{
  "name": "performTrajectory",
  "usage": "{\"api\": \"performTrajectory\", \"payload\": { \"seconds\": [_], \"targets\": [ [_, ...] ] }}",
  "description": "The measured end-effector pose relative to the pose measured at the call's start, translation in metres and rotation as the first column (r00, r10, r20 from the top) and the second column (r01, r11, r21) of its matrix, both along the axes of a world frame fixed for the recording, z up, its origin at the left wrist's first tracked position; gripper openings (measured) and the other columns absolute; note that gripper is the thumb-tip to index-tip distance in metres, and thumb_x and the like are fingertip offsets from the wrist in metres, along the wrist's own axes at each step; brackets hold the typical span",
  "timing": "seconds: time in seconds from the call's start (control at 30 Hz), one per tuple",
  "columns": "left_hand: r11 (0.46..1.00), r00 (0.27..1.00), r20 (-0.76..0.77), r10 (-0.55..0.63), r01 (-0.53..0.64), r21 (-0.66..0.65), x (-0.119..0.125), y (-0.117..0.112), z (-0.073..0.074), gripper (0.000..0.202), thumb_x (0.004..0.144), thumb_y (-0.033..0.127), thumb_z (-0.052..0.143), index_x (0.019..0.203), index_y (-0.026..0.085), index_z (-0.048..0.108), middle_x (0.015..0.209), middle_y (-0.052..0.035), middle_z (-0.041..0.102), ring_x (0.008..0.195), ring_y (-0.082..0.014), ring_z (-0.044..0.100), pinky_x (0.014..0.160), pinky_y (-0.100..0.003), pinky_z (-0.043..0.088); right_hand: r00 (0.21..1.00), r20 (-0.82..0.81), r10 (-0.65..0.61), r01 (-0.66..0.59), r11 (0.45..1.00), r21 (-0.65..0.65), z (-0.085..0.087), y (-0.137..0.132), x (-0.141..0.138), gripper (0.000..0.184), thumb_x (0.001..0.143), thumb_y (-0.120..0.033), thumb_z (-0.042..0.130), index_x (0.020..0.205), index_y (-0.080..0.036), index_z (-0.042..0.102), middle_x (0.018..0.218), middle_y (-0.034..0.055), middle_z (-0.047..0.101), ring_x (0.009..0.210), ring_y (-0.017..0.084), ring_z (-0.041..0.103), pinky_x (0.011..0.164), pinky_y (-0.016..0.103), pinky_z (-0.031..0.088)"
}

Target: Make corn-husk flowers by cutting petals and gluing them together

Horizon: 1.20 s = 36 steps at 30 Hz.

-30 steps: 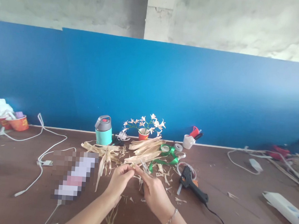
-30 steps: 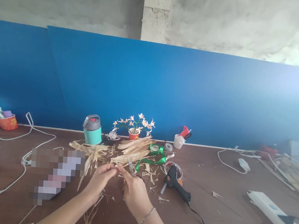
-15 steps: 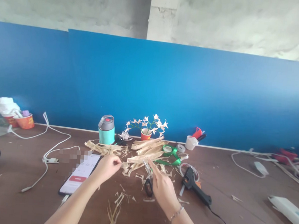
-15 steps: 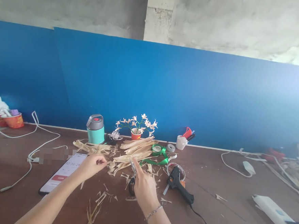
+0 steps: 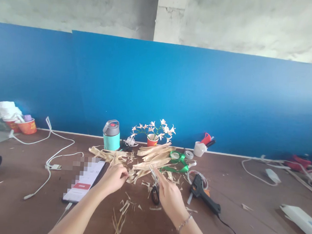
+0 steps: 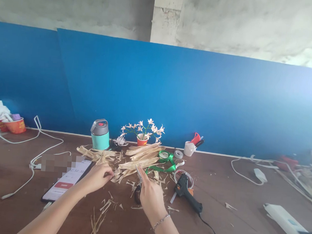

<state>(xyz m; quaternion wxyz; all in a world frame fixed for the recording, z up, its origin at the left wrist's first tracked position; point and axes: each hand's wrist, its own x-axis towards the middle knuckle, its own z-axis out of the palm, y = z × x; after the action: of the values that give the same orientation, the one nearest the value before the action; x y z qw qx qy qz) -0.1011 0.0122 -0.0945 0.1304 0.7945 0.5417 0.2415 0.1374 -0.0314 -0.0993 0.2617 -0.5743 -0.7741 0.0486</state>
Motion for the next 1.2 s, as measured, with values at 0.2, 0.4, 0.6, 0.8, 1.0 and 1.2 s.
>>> {"api": "performTrajectory", "payload": {
  "seconds": [0.2, 0.4, 0.6, 0.8, 1.0, 1.2],
  "targets": [
    [0.998, 0.998, -0.005, -0.059, 0.059, -0.021, 0.003, -0.001, -0.003, 0.039, 0.06, -0.001, 0.043, 0.06, 0.026, 0.07, 0.072, -0.0027, 0.064, 0.079, -0.0216, 0.056, 0.082, -0.042, 0.038, 1.0, -0.004, 0.009, -0.009, 1.0, -0.004, 0.001, 0.0, 0.0, 0.055, 0.082, -0.007, 0.033, 0.133, -0.025, 0.04, 0.086, 0.0043, 0.072, 0.073, 0.015, 0.067, 0.072, 0.024, 0.05],
    [0.993, 0.999, 0.028, 0.024, -0.027, 0.117, 0.0, 0.008, -0.008, 0.036, 0.066, 0.0, 0.042, 0.074, 0.021, 0.07, 0.081, -0.0061, 0.063, 0.085, -0.0215, 0.056, 0.08, -0.037, 0.041, 1.0, -0.015, 0.024, -0.024, 0.999, -0.025, -0.001, 0.0, 0.001, 0.054, 0.083, -0.008, 0.032, 0.134, -0.024, 0.039, 0.082, 0.0042, 0.072, 0.076, 0.016, 0.067, 0.077, 0.026, 0.049],
    [0.986, 0.999, -0.017, 0.047, -0.043, 0.16, 0.004, 0.006, -0.01, 0.012, 0.072, 0.02, 0.058, 0.073, 0.023, 0.07, 0.083, -0.0057, 0.06, 0.087, -0.0243, 0.053, 0.082, -0.04, 0.039, 1.0, -0.015, 0.019, -0.02, 0.998, -0.053, 0.0, -0.001, -0.001, 0.053, 0.084, -0.008, 0.03, 0.134, -0.024, 0.039, 0.081, 0.0039, 0.072, 0.076, 0.015, 0.067, 0.081, 0.027, 0.048],
    [0.981, 0.999, -0.02, 0.051, -0.046, 0.189, 0.005, 0.006, -0.011, 0.013, 0.075, 0.016, 0.055, 0.067, 0.02, 0.065, 0.08, -0.0053, 0.06, 0.086, -0.0239, 0.053, 0.083, -0.04, 0.038, 1.0, -0.009, 0.021, -0.021, 0.999, -0.038, 0.001, -0.001, -0.001, 0.053, 0.084, -0.01, 0.031, 0.134, -0.024, 0.039, 0.081, 0.0036, 0.072, 0.075, 0.016, 0.067, 0.078, 0.026, 0.048],
    [0.982, 0.997, 0.007, 0.078, -0.078, 0.174, -0.002, 0.009, -0.009, 0.016, 0.075, 0.017, 0.051, 0.067, 0.021, 0.064, 0.084, -0.0057, 0.061, 0.088, -0.0239, 0.054, 0.079, -0.037, 0.04, 1.0, 0.006, -0.004, 0.004, 0.999, -0.033, 0.002, -0.002, -0.001, 0.054, 0.082, -0.01, 0.035, 0.133, -0.027, 0.04, 0.084, 0.0032, 0.072, 0.072, 0.015, 0.067, 0.077, 0.026, 0.048],
    [0.981, 0.996, -0.007, 0.09, -0.087, 0.175, -0.006, 0.01, -0.007, 0.022, 0.078, 0.022, 0.048, 0.066, 0.021, 0.066, 0.081, -0.0055, 0.062, 0.086, -0.024, 0.055, 0.081, -0.038, 0.038, 1.0, -0.002, 0.007, -0.007, 0.998, -0.061, 0.006, -0.003, 0.0, 0.054, 0.083, -0.008, 0.031, 0.133, -0.025, 0.041, 0.086, 0.004, 0.072, 0.078, 0.016, 0.066, 0.078, 0.027, 0.048]
  ]
}}
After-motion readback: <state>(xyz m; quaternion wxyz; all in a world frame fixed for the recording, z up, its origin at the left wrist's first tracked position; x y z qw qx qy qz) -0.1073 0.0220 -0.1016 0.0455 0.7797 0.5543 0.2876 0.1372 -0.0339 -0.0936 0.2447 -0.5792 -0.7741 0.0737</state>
